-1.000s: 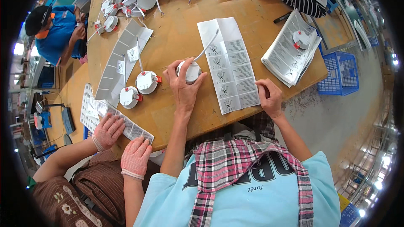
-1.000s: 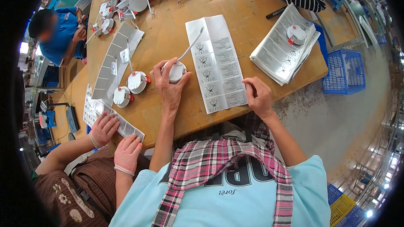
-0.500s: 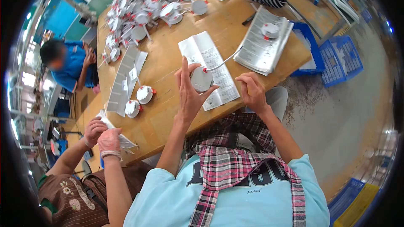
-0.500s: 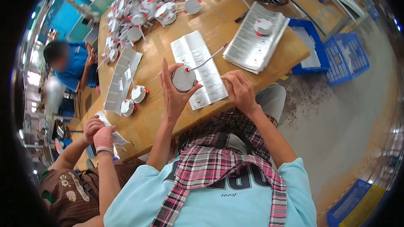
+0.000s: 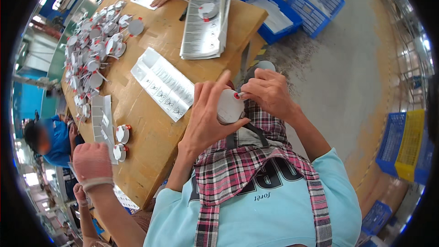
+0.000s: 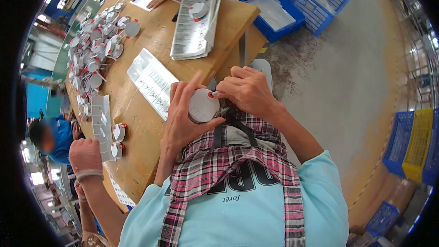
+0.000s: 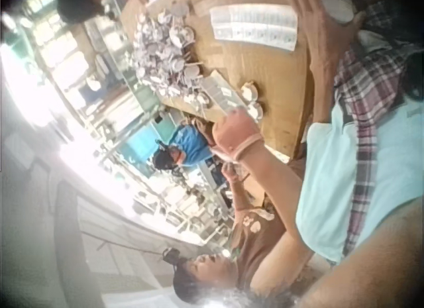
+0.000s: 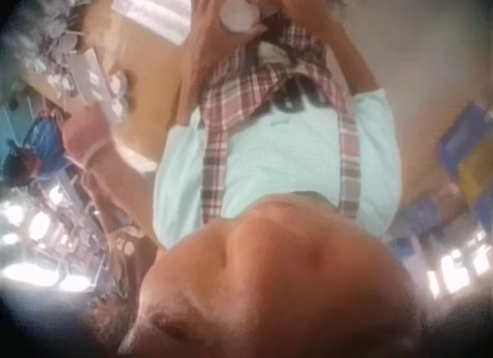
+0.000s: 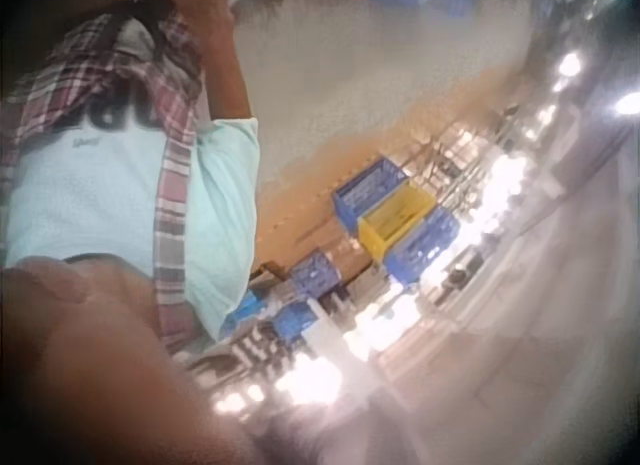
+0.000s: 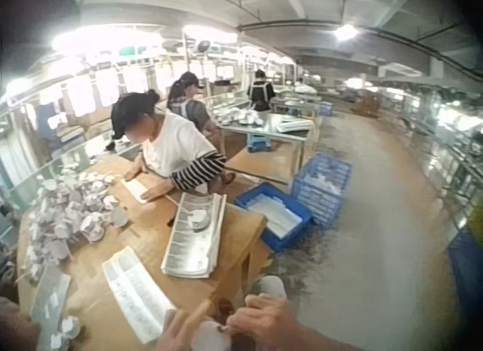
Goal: The recorder is assembling small circular electrical components by peeling adhesive labels from a sheet and carefully applying them to the components.
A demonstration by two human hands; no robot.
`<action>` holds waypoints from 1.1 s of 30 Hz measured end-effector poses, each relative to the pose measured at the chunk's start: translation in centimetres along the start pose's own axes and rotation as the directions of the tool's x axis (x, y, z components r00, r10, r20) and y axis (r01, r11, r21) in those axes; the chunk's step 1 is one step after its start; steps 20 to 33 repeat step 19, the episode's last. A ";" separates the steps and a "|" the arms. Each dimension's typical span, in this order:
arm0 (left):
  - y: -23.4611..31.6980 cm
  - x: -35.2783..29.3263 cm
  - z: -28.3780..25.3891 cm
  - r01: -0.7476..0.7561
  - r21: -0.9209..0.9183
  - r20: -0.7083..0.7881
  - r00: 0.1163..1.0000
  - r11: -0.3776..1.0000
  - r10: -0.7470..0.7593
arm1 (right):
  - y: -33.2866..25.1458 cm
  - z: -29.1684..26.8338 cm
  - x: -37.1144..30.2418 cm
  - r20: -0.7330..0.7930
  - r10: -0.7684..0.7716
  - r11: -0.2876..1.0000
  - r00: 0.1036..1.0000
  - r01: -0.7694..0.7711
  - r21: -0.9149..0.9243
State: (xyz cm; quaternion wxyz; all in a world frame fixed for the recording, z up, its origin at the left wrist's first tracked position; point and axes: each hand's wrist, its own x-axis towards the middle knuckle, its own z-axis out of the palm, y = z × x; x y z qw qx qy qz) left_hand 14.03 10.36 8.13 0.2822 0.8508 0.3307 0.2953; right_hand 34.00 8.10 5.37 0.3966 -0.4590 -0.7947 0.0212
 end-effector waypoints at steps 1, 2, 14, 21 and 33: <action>-0.1 0.4 0.4 -0.005 -0.012 0.016 1.000 1.000 0.006 | 0.2 -0.6 -0.4 0.000 -0.007 0.999 1.000 0.007 -0.046; -0.2 0.8 0.9 -0.060 -0.016 0.009 0.998 0.998 0.061 | 0.5 -1.1 -0.8 0.001 -0.013 0.996 1.000 0.013 -0.093; -0.9 3.3 5.8 -0.071 -0.039 -0.024 0.997 0.997 0.070 | 3.0 -4.9 -3.2 -0.189 0.126 0.959 0.974 -0.168 -0.230; -0.8 4.8 6.6 0.104 -0.093 -0.070 0.991 0.990 -0.111 | 7.4 -4.1 -6.5 -0.451 0.648 0.753 0.613 -0.428 0.499; -0.8 4.8 6.6 0.104 -0.093 -0.070 0.991 0.990 -0.111 | 7.4 -4.1 -6.5 -0.451 0.648 0.753 0.613 -0.428 0.499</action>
